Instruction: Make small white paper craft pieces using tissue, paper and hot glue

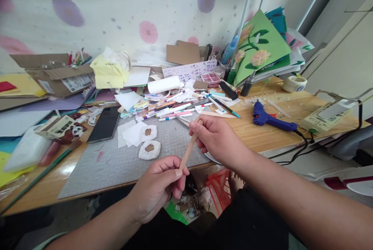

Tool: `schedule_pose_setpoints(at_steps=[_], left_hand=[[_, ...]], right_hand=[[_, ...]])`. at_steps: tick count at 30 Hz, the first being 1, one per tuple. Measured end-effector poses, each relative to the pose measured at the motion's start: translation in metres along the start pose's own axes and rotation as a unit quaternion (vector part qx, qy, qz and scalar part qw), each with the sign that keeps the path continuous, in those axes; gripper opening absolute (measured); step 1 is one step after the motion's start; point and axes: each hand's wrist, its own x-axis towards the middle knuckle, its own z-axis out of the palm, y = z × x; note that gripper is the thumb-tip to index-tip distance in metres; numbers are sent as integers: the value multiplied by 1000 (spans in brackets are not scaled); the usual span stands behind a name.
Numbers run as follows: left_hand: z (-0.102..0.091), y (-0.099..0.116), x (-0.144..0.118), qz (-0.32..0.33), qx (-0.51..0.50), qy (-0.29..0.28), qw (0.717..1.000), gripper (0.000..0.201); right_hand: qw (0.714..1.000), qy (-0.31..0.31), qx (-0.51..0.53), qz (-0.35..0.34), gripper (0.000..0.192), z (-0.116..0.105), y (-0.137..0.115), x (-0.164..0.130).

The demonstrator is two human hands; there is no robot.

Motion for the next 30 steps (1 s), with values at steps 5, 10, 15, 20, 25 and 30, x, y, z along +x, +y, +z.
schedule_pose_setpoints(at_steps=[5,10,15,20,25,30], left_hand=[[3,-1,3,7,56,49,997,10],[7,-1,4,-1,88,74,993,13],[10,0,4,-19,76,76,994,17],[11,2,0,-9,39,60,997,22],[10,4,-1,-6,38,33,999,11],[12,1,1,-7,55,72,996,11]], right_hand=[[998,6,-60,-21,32,2,-2,-3],[994,13,-98,-41,32,4,-3,-6],[992,20,-116,-46,32,1,-4,-6],[998,29,-62,-7,29,-5,-5,-6],[998,34,-55,-7,29,-6,-6,-8],[994,28,-98,-40,31,-3,-6,-12]])
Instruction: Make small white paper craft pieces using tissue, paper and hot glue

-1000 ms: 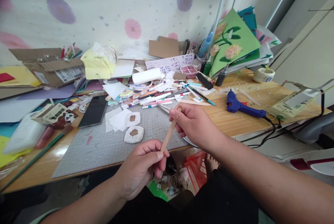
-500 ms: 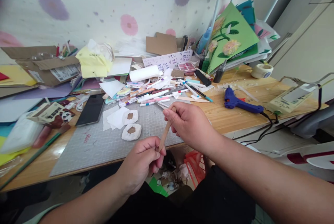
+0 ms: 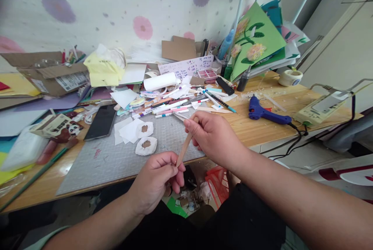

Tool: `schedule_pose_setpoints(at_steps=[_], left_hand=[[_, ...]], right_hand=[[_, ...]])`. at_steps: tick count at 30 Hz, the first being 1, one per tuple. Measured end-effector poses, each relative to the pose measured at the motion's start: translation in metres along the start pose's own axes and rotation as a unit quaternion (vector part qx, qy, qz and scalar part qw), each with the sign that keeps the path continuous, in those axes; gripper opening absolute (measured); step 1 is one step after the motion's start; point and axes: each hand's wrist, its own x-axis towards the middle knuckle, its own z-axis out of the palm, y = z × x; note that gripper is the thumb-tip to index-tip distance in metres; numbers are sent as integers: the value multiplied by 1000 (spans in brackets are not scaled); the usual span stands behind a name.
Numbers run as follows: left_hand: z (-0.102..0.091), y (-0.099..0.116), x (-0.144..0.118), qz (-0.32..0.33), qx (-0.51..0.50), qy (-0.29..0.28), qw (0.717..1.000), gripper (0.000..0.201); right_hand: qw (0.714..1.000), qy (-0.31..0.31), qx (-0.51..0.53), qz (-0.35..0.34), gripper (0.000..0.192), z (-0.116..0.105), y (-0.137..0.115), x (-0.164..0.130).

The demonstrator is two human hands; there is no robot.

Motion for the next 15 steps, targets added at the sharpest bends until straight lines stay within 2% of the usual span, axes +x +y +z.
schedule_pose_setpoints(at_steps=[3,9,15], left_hand=[[1,-1,1,-4,-11,6,1000,14],[0,1,-1,1,-41,-24,999,19],[-2,2,-1,2,-43,-49,998,9]], right_hand=[[1000,3,-14,-17,30,0,0,-1],[1000,12,8,14,29,-5,1,0],[1000,12,15,17,28,-7,3,-1]])
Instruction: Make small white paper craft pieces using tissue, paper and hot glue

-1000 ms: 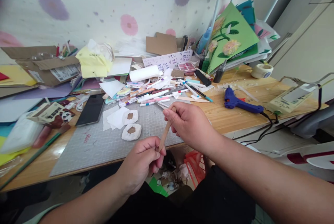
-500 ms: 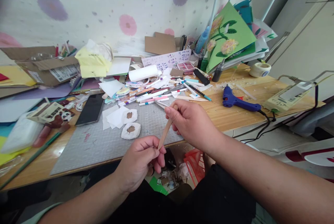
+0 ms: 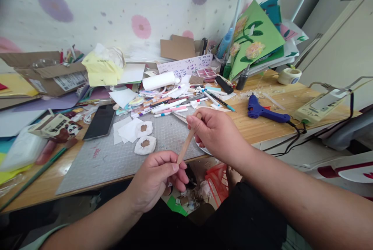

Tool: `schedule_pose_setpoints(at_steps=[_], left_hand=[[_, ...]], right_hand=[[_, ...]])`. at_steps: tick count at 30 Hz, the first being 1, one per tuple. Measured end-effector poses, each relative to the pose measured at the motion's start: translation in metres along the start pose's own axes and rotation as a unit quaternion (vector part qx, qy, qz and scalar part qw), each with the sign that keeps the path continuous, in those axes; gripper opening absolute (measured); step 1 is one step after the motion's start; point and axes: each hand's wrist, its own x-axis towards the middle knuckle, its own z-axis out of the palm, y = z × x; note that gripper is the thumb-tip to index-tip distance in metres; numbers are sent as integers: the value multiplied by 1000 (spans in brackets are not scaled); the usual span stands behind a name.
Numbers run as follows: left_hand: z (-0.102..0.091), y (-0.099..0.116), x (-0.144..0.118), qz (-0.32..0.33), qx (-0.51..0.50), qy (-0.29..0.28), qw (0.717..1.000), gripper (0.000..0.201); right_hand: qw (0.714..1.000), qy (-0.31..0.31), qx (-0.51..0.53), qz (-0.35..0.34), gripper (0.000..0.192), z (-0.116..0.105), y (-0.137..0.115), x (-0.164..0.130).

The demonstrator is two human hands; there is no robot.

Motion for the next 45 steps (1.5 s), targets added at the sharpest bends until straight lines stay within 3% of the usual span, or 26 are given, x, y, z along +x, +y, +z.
schedule_pose_setpoints(at_steps=[9,15,21,25,30,38,45], left_hand=[[5,-1,2,-2,10,32,999,14],[2,-2,1,3,17,16,1000,10],[0,-5,0,51,154,85,983,13],[3,-4,-1,79,198,97,972,14],[2,-5,2,59,144,100,983,12],[0,-9,4,20,69,87,994,14],[-1,-9,0,38,-26,-7,999,7]], right_hand=[[1000,-3,-29,-11,28,3,-4,-1],[1000,17,-3,-3,27,0,1,0],[999,35,35,16,28,-3,3,1],[995,-9,99,15,25,-3,2,-1],[985,-80,150,13,17,-2,-2,-5],[990,-52,130,17,20,-5,-3,-6],[982,-36,183,37,26,-13,5,-4]])
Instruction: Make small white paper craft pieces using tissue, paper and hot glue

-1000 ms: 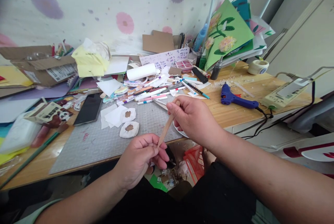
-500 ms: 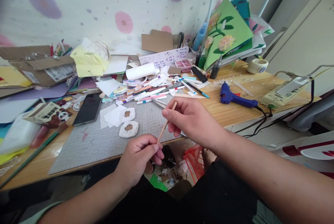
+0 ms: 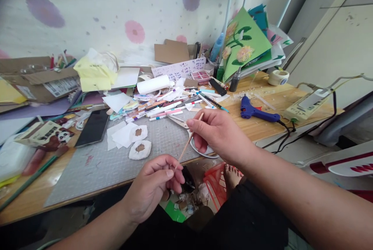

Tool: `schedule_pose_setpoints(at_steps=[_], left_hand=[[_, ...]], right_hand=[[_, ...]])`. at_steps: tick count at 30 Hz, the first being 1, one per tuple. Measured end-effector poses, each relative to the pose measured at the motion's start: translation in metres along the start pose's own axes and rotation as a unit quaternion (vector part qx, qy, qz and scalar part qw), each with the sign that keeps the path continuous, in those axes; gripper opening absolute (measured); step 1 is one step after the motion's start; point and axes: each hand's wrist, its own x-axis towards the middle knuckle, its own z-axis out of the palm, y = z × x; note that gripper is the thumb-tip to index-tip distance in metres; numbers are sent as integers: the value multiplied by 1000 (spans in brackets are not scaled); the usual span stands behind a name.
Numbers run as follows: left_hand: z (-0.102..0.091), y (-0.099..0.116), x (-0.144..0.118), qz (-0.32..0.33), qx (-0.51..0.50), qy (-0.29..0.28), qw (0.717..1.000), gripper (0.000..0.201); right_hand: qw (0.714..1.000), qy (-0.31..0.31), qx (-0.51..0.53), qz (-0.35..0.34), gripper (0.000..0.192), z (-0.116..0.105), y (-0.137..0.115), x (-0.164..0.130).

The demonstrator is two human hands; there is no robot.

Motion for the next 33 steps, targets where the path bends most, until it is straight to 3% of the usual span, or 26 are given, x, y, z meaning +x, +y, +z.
schedule_pose_setpoints(at_steps=[4,14,20,22,24,27,29,33], left_hand=[[4,-1,0,9,-33,-27,999,16],[14,0,3,-39,-46,32,998,10],[10,-20,7,-77,-5,28,997,6],[3,-27,12,-83,130,-33,988,6],[-8,-34,19,-46,187,-59,979,7],[-24,-48,29,1,229,-107,968,6],[-33,-59,34,33,252,-166,953,11],[-41,-70,32,29,247,-182,951,15]], right_hand=[[1000,-11,-10,6,28,2,1,-1],[998,-8,-70,-1,28,7,-2,-5],[996,-20,-92,6,30,7,-5,-11],[996,3,-93,-12,29,-4,-3,-8],[990,55,-117,-61,26,-18,1,1],[960,109,-229,-122,23,-40,12,17],[935,119,-312,-124,25,-50,21,29],[915,103,-375,-108,24,-66,37,49]])
